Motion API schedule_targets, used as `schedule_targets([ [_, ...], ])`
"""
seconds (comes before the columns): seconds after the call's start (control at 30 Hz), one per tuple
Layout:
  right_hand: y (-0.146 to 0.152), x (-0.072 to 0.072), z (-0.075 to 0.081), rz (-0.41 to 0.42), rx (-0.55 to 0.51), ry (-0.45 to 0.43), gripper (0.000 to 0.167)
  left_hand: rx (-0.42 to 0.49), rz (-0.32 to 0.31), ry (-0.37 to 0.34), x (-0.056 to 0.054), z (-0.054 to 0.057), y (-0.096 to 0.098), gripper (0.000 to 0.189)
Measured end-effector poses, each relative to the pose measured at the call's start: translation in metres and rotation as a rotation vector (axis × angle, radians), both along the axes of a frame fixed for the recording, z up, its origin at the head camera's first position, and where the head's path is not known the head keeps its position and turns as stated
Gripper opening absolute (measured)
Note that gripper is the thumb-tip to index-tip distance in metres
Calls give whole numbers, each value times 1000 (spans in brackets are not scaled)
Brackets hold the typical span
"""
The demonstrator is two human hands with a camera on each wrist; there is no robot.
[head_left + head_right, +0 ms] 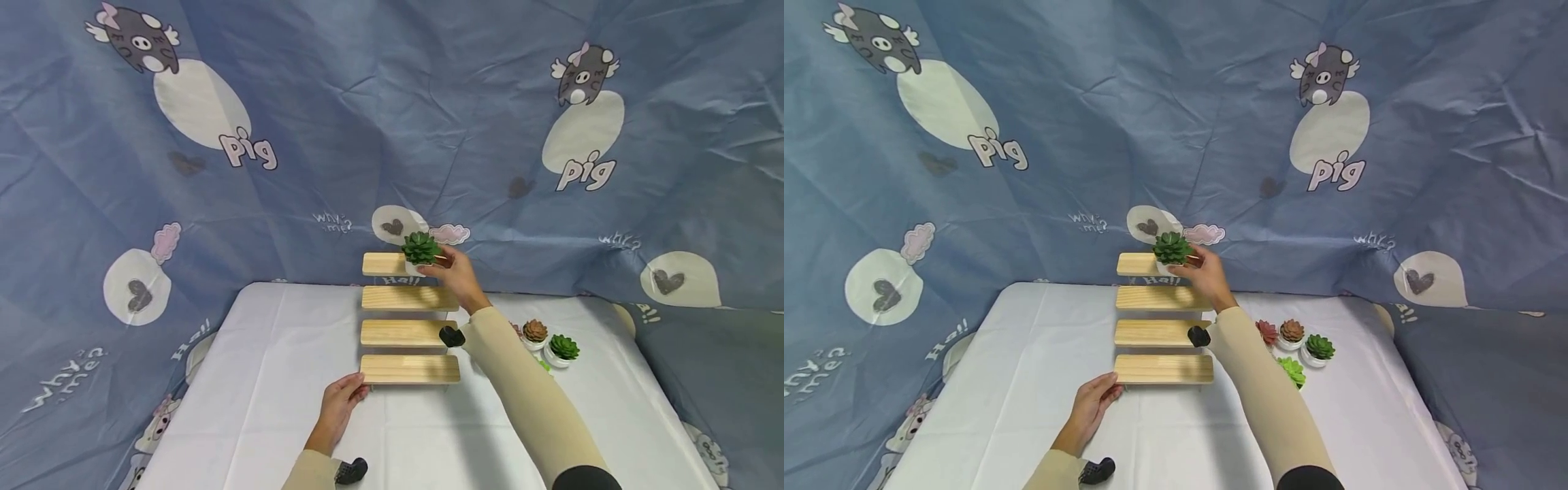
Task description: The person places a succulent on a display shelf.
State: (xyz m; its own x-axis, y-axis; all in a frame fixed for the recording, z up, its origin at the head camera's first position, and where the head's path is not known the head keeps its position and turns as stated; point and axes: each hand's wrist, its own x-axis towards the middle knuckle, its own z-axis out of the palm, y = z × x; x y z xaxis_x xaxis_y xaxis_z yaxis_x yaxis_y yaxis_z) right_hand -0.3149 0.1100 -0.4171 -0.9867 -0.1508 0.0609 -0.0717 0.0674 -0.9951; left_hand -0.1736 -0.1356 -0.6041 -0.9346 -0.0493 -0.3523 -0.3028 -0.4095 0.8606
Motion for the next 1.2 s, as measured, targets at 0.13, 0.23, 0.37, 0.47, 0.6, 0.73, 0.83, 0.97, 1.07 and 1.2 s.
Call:
schedule_targets([
  [0.13,-9,-8,1,12,16,-16,64,-4,-5,4,1,0,0,12],
  [0.23,-16,-15,1,35,10,-17,62,8,-10,4,0,-2,0,11],
  [0.37,-22,-22,0,63,50,-26,62,16,-11,-2,-1,-4,1,10],
  [0.47,-25,-26,0,77,78,-28,61,5,-6,-9,-1,-4,1,11],
  [0.6,-31,-30,-1,87,92,-15,58,-14,8,-17,-1,-3,3,15],
  [0.73,-38,-33,-2,94,102,7,55,-21,11,-19,-1,-4,3,17],
  [0.83,-43,-33,-3,98,93,20,54,-17,5,-6,0,-4,1,17],
  [0.97,-48,-34,-5,97,63,38,53,-4,-1,3,1,-4,-1,14],
  [1.07,-50,-35,-7,106,45,48,51,-3,5,1,0,-4,-1,11],
  [1.2,-48,-34,-6,100,75,52,50,-9,8,0,-1,-3,0,14],
])
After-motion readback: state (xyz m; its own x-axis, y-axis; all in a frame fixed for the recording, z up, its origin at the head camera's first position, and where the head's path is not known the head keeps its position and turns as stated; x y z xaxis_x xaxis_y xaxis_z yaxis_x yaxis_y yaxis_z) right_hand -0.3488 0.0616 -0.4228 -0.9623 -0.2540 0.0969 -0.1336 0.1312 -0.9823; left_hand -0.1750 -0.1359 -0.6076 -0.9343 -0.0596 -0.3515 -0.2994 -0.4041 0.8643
